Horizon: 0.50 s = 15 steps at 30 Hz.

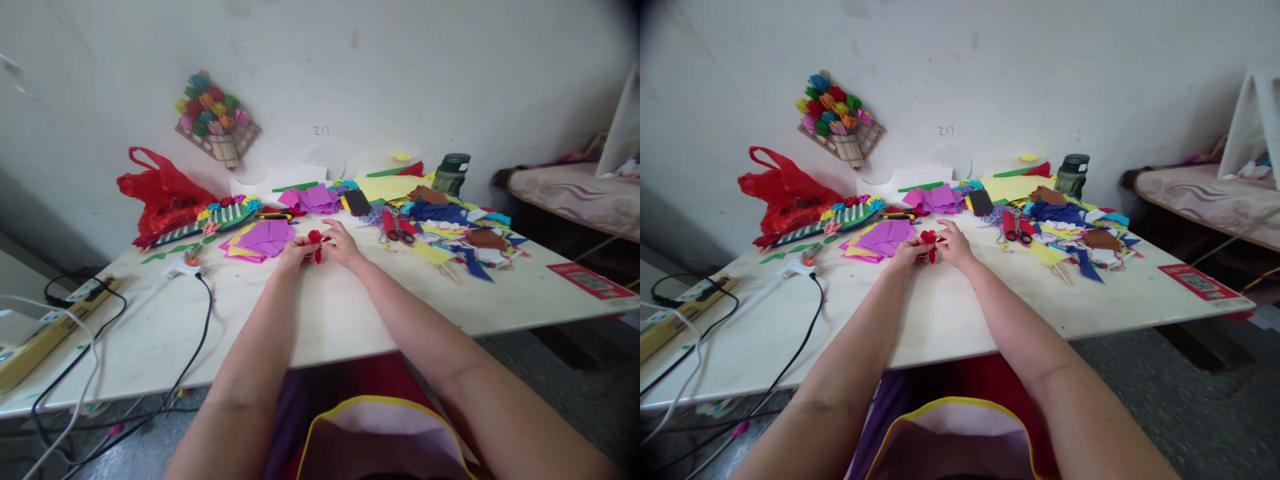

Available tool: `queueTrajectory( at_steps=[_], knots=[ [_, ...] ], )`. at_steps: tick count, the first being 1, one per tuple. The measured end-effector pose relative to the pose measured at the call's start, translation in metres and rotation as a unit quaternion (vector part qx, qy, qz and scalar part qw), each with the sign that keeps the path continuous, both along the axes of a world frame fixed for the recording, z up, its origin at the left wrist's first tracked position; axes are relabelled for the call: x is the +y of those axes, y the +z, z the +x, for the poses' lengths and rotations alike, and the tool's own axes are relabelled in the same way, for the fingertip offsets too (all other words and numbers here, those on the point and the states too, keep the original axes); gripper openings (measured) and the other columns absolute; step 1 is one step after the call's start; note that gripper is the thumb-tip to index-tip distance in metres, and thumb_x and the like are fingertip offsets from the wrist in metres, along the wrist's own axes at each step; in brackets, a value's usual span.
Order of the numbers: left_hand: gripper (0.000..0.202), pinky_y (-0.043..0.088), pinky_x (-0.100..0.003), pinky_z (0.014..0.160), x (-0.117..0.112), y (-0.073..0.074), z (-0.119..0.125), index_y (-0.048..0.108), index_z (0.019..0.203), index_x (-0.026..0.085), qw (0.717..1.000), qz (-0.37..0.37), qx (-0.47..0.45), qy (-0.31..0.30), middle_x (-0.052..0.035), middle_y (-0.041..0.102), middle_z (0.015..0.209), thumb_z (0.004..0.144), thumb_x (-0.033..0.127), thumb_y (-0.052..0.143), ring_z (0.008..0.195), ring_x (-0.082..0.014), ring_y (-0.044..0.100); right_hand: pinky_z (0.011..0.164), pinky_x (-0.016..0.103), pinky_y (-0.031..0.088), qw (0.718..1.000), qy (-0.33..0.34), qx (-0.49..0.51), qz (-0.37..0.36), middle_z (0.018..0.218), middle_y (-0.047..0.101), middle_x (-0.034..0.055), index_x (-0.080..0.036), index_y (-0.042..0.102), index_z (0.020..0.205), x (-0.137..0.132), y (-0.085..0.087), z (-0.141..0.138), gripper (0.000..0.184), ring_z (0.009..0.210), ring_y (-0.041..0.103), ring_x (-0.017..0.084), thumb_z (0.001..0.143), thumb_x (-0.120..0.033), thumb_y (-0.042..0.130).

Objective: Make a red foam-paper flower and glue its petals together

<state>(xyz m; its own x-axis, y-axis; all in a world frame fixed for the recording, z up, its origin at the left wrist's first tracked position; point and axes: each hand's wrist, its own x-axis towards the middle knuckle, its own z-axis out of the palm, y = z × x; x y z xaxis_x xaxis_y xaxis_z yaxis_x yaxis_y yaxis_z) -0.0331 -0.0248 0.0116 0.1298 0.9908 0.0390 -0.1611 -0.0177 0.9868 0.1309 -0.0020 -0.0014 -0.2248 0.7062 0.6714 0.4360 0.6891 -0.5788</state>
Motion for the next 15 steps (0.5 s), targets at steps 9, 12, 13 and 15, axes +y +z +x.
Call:
queueTrajectory(
  at_steps=[9,12,13,15],
  knots=[
    [0.025,0.041,-0.022,0.050,-0.001,0.003,0.002,0.060,0.068,0.016,0.997,-0.010,-0.064,0.046,-0.0002,0.064,0.063,0.057,0.023,0.080,0.050,-0.0069,0.049,0.086,0.038,0.053,0.961,-0.040,0.216,-0.169,0.108,0.066,0.0060,-0.021,0.066,0.094,0.009,-0.004,0.001,0.027,0.081,0.062,0.016,0.068,-0.024,0.061],
    [0.025,0.042,-0.022,0.052,-0.001,0.003,0.002,0.061,0.073,0.016,0.995,-0.014,-0.078,0.056,-0.0010,0.066,0.070,0.058,0.024,0.079,0.053,-0.0073,0.051,0.077,0.033,0.053,0.932,-0.019,0.256,-0.256,0.088,0.068,0.0014,-0.021,0.063,0.091,0.001,0.001,-0.005,0.022,0.075,0.063,0.014,0.070,-0.026,0.065],
    [0.026,0.043,-0.021,0.053,0.000,0.003,0.002,0.061,0.075,0.016,0.995,-0.015,-0.083,0.058,-0.0010,0.067,0.072,0.058,0.025,0.080,0.055,-0.0078,0.053,0.073,0.031,0.052,0.923,0.002,0.267,-0.278,0.085,0.068,0.0010,-0.020,0.063,0.092,-0.003,0.004,-0.007,0.021,0.073,0.064,0.013,0.072,-0.027,0.066],
    [0.031,0.043,-0.021,0.054,-0.001,0.002,0.004,0.062,0.079,0.017,0.994,-0.013,-0.093,0.058,-0.0007,0.068,0.075,0.056,0.027,0.081,0.060,-0.0095,0.057,0.062,0.026,0.050,0.904,0.028,0.293,-0.311,0.080,0.068,0.0004,-0.019,0.062,0.090,-0.009,0.009,-0.010,0.019,0.066,0.064,0.012,0.073,-0.027,0.067]
  ],
)
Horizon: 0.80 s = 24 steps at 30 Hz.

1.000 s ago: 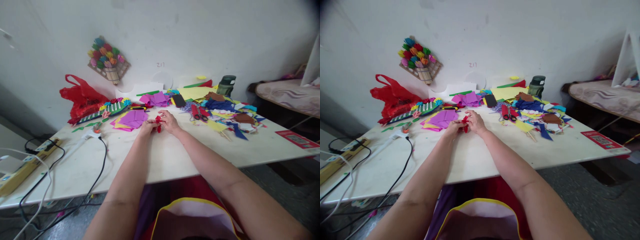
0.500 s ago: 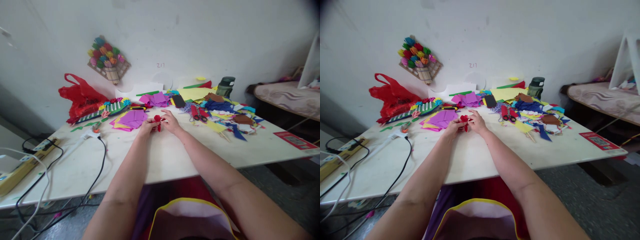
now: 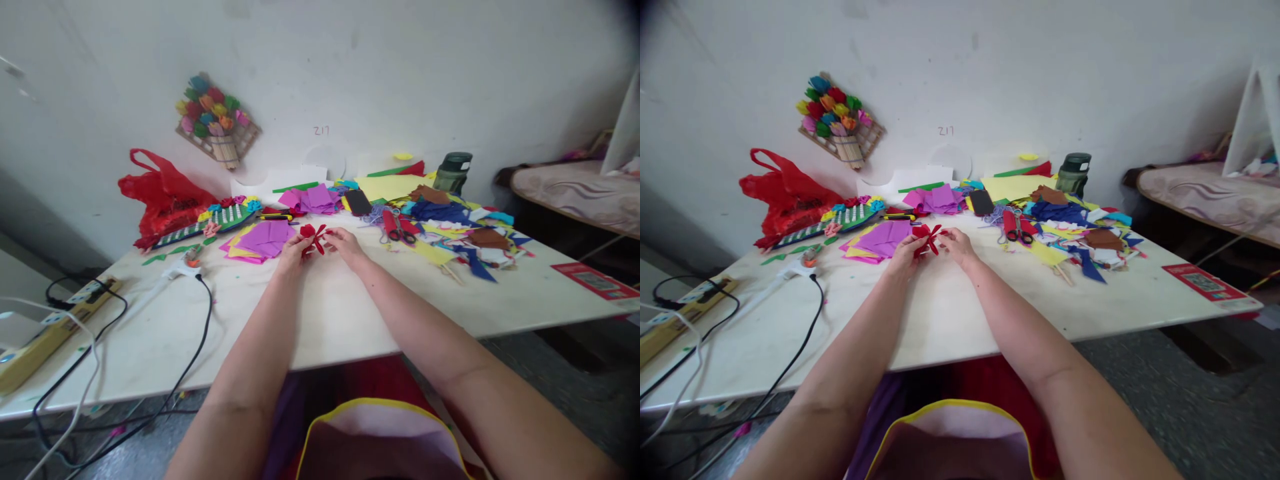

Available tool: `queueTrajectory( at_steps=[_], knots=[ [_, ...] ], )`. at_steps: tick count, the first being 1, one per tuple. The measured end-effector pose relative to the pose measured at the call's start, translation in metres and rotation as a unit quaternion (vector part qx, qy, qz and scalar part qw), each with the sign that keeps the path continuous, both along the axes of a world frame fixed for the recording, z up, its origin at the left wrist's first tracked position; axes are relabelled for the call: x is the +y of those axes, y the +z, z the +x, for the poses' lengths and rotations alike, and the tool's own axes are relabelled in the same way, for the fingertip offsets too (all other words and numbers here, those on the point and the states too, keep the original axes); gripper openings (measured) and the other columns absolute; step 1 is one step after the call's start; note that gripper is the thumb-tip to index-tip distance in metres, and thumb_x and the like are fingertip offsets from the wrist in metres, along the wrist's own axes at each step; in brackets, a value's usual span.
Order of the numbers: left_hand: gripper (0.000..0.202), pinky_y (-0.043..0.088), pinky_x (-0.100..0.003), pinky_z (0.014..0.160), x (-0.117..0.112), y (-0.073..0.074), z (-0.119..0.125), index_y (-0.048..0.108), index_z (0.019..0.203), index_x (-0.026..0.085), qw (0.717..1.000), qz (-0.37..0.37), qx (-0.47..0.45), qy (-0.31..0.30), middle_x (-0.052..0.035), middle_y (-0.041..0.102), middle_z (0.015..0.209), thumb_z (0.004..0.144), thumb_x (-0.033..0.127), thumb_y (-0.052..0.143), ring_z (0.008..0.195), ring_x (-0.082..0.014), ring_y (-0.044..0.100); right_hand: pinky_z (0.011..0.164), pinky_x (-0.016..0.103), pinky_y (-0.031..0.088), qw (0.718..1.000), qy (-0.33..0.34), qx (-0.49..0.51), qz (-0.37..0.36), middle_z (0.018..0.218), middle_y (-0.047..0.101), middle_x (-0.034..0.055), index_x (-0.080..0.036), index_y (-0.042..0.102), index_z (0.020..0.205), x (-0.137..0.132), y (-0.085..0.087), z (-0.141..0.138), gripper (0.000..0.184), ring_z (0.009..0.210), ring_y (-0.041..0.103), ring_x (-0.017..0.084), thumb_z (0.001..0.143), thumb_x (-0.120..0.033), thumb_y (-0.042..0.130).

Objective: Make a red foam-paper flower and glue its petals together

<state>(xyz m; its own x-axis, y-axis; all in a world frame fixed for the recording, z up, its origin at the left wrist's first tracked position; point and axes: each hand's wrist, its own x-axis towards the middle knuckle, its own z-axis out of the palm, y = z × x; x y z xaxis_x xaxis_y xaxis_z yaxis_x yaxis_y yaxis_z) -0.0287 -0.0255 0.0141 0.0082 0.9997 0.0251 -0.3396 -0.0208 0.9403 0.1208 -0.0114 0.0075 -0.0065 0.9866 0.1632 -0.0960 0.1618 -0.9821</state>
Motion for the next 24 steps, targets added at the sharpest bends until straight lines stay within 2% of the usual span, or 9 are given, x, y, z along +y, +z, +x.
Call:
queueTrajectory(
  at_steps=[3,7,10,13,15,19,24],
  knots=[
    [0.036,0.044,-0.022,0.056,-0.001,-0.001,0.005,0.062,0.081,0.017,1.000,0.008,-0.008,-0.009,-0.0006,0.068,0.077,0.054,0.029,0.084,0.066,-0.0115,0.061,0.054,0.023,0.047,0.999,0.006,0.046,-0.017,0.071,0.066,-0.0018,-0.019,0.060,0.085,-0.005,0.005,-0.004,0.018,0.058,0.061,0.010,0.072,-0.026,0.071],
    [0.038,0.044,-0.022,0.056,-0.001,-0.002,0.011,0.063,0.079,0.016,1.000,0.017,-0.005,-0.021,0.0010,0.063,0.069,0.051,0.030,0.085,0.060,-0.0097,0.056,0.051,0.022,0.047,0.995,-0.023,0.085,-0.041,0.063,0.063,-0.0042,-0.018,0.059,0.079,-0.005,0.007,-0.004,0.015,0.053,0.058,0.009,0.071,-0.021,0.071],
    [0.039,0.046,-0.024,0.057,0.000,0.000,0.011,0.065,0.083,0.016,1.000,0.008,0.002,-0.024,0.0008,0.063,0.068,0.051,0.029,0.083,0.059,-0.0104,0.055,0.052,0.023,0.047,0.995,-0.035,0.081,-0.053,0.063,0.063,-0.0042,-0.018,0.059,0.078,-0.005,0.010,-0.003,0.012,0.051,0.057,0.009,0.071,-0.018,0.069],
    [0.040,0.050,-0.028,0.061,0.000,0.003,0.008,0.064,0.085,0.017,0.999,-0.015,0.004,-0.032,-0.0023,0.067,0.076,0.052,0.031,0.080,0.068,-0.0152,0.061,0.052,0.024,0.046,0.995,-0.031,0.066,-0.062,0.066,0.064,-0.0034,-0.019,0.059,0.080,-0.007,0.013,0.000,0.012,0.053,0.058,0.010,0.070,-0.018,0.067],
    [0.038,0.050,-0.028,0.062,0.000,0.005,0.006,0.064,0.084,0.018,0.999,-0.007,0.010,-0.034,-0.0036,0.068,0.080,0.053,0.034,0.079,0.074,-0.0169,0.062,0.052,0.023,0.044,0.995,-0.025,0.060,-0.070,0.065,0.064,-0.0033,-0.019,0.059,0.082,-0.009,0.016,0.001,0.014,0.054,0.058,0.011,0.069,-0.017,0.066],
    [0.041,0.047,-0.026,0.060,-0.001,0.005,0.003,0.066,0.083,0.018,0.998,0.008,0.052,-0.046,-0.0034,0.068,0.080,0.052,0.039,0.081,0.071,-0.0170,0.062,0.055,0.023,0.044,0.996,-0.011,0.059,-0.072,0.062,0.063,-0.0037,-0.018,0.059,0.083,-0.008,0.016,0.003,0.017,0.055,0.058,0.011,0.066,-0.015,0.063],
    [0.050,0.047,-0.029,0.065,0.001,0.003,0.003,0.065,0.077,0.018,0.998,0.004,0.041,-0.044,-0.0044,0.068,0.075,0.058,0.064,0.074,0.072,-0.0186,0.063,0.062,0.025,0.047,0.998,-0.009,0.053,-0.032,0.063,0.061,-0.0042,-0.017,0.061,0.081,-0.005,0.014,0.005,0.016,0.060,0.057,0.011,0.066,-0.016,0.063]
  ],
)
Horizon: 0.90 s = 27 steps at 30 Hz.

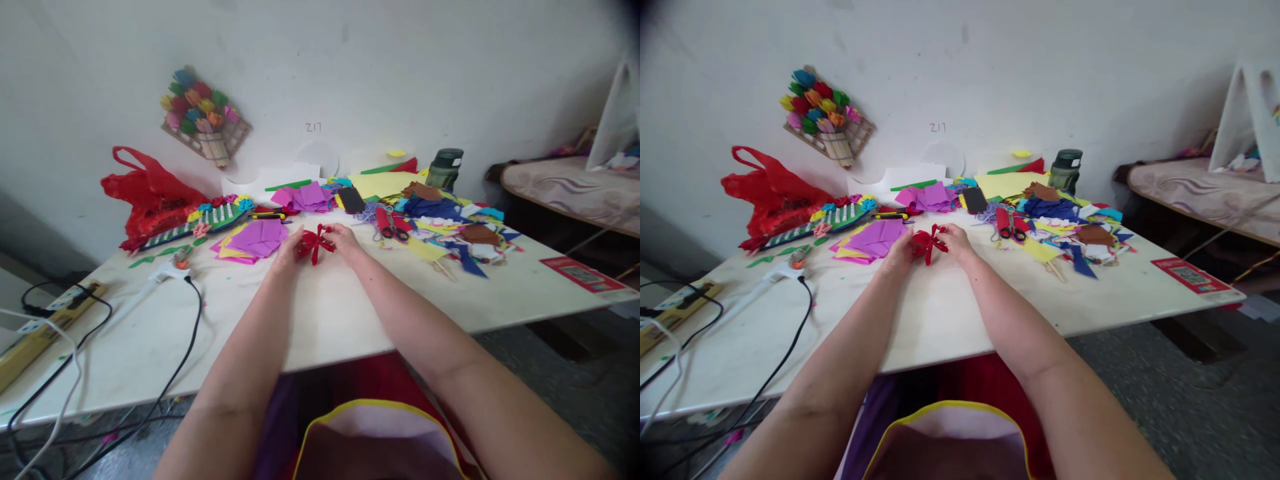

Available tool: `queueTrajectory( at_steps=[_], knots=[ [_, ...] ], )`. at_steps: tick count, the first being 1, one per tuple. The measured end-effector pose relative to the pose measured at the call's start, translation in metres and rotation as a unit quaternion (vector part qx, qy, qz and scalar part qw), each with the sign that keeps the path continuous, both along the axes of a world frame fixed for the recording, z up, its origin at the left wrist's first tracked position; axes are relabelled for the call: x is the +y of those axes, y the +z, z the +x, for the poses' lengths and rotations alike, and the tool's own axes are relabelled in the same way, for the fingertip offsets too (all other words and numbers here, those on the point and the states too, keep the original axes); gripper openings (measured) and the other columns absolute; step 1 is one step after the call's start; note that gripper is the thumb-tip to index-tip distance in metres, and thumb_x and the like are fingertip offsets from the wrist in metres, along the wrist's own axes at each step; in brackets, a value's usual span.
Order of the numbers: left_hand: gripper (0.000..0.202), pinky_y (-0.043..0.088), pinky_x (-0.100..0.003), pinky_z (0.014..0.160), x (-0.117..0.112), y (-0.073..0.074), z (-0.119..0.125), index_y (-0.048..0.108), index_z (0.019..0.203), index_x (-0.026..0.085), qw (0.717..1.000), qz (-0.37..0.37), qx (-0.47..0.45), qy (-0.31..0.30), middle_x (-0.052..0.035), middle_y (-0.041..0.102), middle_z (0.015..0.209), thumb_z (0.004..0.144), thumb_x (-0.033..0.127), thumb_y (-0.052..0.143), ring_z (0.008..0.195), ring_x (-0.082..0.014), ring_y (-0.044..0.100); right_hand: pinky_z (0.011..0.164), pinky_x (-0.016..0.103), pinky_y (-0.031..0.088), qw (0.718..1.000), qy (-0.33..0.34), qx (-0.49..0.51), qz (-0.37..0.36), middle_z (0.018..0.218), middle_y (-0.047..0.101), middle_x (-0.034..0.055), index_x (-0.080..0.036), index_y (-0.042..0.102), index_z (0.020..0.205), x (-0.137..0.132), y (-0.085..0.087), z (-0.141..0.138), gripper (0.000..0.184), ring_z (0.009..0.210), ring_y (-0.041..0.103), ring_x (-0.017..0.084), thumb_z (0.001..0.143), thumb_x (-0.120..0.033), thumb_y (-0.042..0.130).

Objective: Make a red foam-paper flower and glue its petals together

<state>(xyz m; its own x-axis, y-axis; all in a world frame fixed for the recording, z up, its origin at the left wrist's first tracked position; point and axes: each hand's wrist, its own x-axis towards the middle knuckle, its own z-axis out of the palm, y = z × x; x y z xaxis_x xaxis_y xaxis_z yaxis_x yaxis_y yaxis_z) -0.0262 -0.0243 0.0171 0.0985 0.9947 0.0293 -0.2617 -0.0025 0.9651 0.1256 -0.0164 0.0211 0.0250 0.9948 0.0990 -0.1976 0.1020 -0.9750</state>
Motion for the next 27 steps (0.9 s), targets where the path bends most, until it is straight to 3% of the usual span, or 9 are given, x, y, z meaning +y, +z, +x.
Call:
queueTrajectory(
  at_steps=[6,13,17,21,27],
  knots=[
    [0.055,0.045,-0.028,0.059,0.000,0.002,0.001,0.063,0.072,0.018,1.000,-0.028,0.014,0.002,-0.0054,0.068,0.070,0.063,0.072,0.066,0.063,-0.0164,0.061,0.064,0.026,0.047,0.999,0.011,-0.038,0.014,0.065,0.061,-0.0046,-0.019,0.061,0.089,-0.001,0.000,0.001,0.022,0.061,0.058,0.011,0.068,-0.013,0.060],
    [0.028,0.041,-0.027,0.051,-0.001,0.002,-0.002,0.063,0.076,0.017,0.998,-0.015,0.061,-0.007,-0.0028,0.064,0.062,0.058,0.037,0.069,0.054,-0.0156,0.057,0.063,0.026,0.046,0.992,0.039,-0.106,0.053,0.054,0.052,-0.0098,-0.020,0.058,0.094,0.001,-0.002,0.004,0.027,0.055,0.053,0.010,0.068,-0.013,0.059],
    [0.026,0.041,-0.027,0.051,-0.002,0.004,-0.002,0.061,0.078,0.016,0.998,-0.029,0.059,-0.003,-0.0033,0.064,0.064,0.060,0.035,0.065,0.055,-0.0156,0.058,0.061,0.026,0.045,0.988,0.053,-0.126,0.078,0.049,0.043,-0.0123,-0.020,0.057,0.096,0.005,-0.006,0.004,0.029,0.052,0.049,0.010,0.068,-0.015,0.058],
    [0.030,0.037,-0.025,0.046,-0.003,0.005,-0.001,0.056,0.074,0.018,0.997,-0.020,0.072,-0.001,-0.0003,0.059,0.060,0.061,0.040,0.072,0.048,-0.0125,0.053,0.060,0.026,0.043,0.982,0.059,-0.150,0.096,0.052,0.044,-0.0109,-0.019,0.058,0.099,0.008,-0.010,0.003,0.031,0.053,0.048,0.010,0.069,-0.016,0.057],
    [0.029,0.040,-0.023,0.047,-0.006,0.008,0.001,0.053,0.076,0.019,0.997,0.002,0.080,-0.015,0.0011,0.061,0.062,0.054,0.023,0.072,0.051,-0.0131,0.057,0.057,0.026,0.037,0.971,0.035,-0.190,0.143,0.050,0.034,-0.0116,-0.019,0.061,0.101,0.010,-0.012,0.007,0.032,0.051,0.037,0.010,0.070,-0.020,0.057]
  ],
)
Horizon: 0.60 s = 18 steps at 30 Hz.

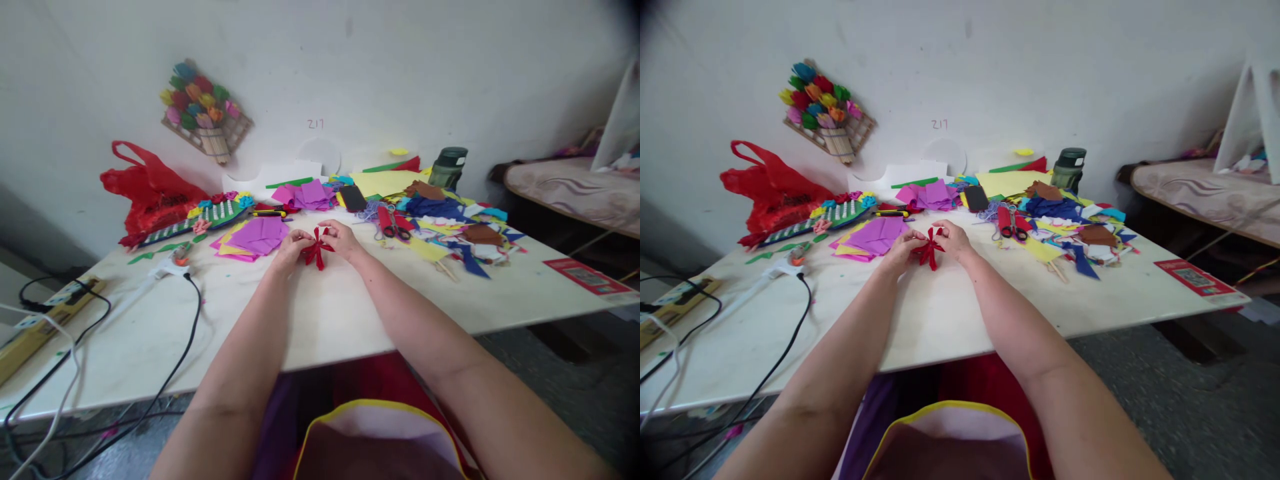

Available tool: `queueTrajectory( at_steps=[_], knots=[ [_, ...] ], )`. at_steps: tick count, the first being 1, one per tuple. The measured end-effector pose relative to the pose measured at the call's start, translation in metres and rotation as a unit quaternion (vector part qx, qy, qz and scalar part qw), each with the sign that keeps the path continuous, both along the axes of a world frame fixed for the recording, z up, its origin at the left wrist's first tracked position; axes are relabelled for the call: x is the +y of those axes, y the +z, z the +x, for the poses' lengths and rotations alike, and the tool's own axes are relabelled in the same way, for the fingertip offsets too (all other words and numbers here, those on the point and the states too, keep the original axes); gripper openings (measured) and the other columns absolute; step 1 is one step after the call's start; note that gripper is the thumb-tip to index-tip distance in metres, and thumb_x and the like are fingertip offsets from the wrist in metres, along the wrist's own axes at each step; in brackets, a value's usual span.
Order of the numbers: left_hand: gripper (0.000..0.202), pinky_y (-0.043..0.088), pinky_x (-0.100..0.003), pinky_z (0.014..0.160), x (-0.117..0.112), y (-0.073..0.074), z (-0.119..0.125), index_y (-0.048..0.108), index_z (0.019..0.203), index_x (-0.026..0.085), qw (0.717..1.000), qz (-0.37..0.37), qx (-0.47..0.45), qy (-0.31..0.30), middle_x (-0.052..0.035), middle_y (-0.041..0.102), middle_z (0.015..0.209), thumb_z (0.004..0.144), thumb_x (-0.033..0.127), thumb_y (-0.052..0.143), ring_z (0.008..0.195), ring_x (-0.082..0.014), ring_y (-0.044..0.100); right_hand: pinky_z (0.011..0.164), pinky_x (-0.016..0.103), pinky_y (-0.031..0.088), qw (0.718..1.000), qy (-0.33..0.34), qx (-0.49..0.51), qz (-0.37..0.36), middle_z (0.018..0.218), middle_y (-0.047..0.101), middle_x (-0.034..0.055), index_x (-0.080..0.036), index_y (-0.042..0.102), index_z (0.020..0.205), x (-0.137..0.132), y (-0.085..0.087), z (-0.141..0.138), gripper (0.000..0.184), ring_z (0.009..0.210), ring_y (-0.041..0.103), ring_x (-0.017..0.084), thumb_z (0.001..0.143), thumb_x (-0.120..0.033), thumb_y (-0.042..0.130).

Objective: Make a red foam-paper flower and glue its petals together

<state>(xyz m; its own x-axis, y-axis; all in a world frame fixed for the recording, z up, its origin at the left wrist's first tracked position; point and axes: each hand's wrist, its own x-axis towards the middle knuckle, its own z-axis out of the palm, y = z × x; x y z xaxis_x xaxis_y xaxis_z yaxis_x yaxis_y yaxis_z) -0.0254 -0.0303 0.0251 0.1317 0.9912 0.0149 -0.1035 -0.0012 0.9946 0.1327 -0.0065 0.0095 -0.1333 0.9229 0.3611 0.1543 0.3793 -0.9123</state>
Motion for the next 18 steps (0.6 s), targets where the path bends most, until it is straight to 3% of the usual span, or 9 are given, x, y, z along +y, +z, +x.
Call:
queueTrajectory(
  at_steps=[7,18],
  knots=[
    [0.028,0.044,-0.024,0.050,-0.0019,0.0014,-0.0006,0.053,0.076,0.018,1.000,0.025,0.007,-0.015,0.0003,0.062,0.065,0.055,0.019,0.073,0.056,-0.0143,0.061,0.056,0.025,0.037,0.999,-0.031,-0.031,0.031,0.052,0.031,-0.0110,-0.021,0.064,0.099,0.0033,-0.0021,0.0010,0.030,0.052,0.036,0.009,0.069,-0.021,0.056],
    [0.036,0.045,-0.026,0.053,0.0002,-0.0030,0.0009,0.055,0.078,0.018,0.998,0.049,0.031,-0.002,0.0011,0.062,0.066,0.050,0.020,0.078,0.056,-0.0132,0.060,0.069,0.028,0.048,0.994,-0.056,-0.081,0.039,0.069,0.061,-0.0016,-0.024,0.074,0.099,0.0050,-0.0029,0.0003,0.032,0.065,0.052,0.013,0.073,-0.018,0.057]
  ],
)
